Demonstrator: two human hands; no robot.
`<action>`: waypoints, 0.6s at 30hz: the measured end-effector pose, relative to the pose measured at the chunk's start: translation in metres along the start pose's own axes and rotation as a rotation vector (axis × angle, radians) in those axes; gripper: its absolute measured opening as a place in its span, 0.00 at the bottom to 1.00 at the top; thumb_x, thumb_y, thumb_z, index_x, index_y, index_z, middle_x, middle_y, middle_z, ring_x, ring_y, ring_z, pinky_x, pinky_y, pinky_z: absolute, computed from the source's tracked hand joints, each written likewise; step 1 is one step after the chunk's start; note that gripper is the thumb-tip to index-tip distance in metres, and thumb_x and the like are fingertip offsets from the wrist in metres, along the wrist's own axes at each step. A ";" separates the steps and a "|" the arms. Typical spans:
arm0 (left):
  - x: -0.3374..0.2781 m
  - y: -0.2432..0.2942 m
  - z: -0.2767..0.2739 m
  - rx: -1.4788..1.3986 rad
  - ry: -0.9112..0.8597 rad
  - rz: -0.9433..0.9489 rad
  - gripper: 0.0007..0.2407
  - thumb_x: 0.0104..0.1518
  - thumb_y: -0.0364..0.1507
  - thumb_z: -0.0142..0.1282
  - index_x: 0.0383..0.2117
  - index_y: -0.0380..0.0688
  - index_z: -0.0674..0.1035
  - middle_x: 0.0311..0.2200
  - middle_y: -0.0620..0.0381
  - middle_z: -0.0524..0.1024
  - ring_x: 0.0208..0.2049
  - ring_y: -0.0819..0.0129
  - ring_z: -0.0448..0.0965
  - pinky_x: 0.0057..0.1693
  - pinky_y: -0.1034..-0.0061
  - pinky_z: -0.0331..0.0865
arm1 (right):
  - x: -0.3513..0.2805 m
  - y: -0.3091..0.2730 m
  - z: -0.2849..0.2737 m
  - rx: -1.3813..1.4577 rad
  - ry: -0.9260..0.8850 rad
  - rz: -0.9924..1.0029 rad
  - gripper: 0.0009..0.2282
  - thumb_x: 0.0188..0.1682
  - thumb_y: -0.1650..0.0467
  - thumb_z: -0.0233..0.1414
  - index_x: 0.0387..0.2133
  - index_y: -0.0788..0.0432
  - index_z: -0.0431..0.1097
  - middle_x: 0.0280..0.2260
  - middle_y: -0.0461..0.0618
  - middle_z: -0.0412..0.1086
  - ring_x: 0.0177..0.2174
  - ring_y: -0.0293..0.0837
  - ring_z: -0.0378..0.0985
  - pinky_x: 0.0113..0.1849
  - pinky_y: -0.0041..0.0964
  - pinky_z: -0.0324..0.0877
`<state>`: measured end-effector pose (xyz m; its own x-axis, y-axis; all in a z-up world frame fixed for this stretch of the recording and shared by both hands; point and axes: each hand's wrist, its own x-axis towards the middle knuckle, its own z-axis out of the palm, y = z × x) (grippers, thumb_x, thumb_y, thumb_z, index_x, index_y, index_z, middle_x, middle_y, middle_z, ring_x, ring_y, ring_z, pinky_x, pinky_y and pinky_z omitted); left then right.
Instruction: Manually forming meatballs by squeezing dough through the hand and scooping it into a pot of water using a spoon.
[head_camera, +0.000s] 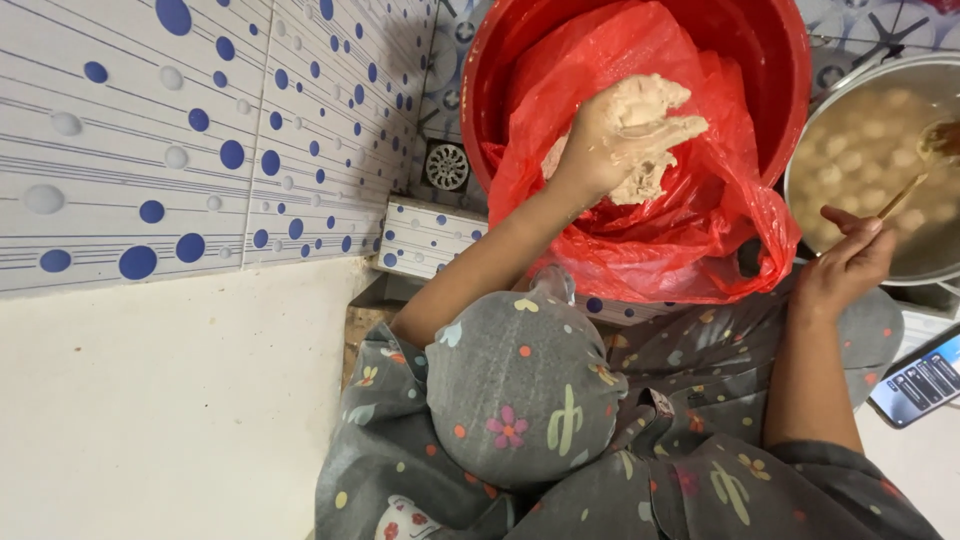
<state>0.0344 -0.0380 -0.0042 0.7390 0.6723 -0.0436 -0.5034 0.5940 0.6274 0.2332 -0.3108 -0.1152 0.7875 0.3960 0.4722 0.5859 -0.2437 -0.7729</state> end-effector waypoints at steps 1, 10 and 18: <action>-0.003 0.003 0.003 0.229 0.052 0.002 0.15 0.48 0.11 0.66 0.43 0.24 0.77 0.43 0.26 0.79 0.47 0.40 0.82 0.59 0.58 0.77 | 0.000 0.000 0.000 0.000 0.007 0.004 0.17 0.71 0.64 0.38 0.36 0.64 0.62 0.36 0.61 0.82 0.37 0.49 0.83 0.43 0.41 0.68; 0.001 -0.007 -0.012 0.613 0.066 0.147 0.12 0.44 0.19 0.72 0.31 0.39 0.80 0.33 0.50 0.84 0.40 0.61 0.87 0.51 0.69 0.84 | 0.004 -0.043 -0.013 0.008 -0.045 -0.049 0.16 0.73 0.67 0.37 0.37 0.67 0.60 0.38 0.65 0.81 0.37 0.52 0.79 0.44 0.43 0.67; 0.002 0.008 0.010 -0.137 0.247 -0.324 0.13 0.53 0.10 0.48 0.42 0.04 0.64 0.50 -0.02 0.61 0.54 0.12 0.66 0.61 0.32 0.66 | 0.026 -0.102 -0.031 0.215 -0.255 0.208 0.18 0.79 0.66 0.44 0.42 0.68 0.69 0.35 0.59 0.67 0.30 0.48 0.76 0.35 0.35 0.72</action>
<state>0.0359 -0.0362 0.0087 0.7476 0.5173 -0.4165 -0.3304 0.8337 0.4424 0.1997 -0.3037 -0.0113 0.7967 0.5714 0.1969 0.3446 -0.1617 -0.9247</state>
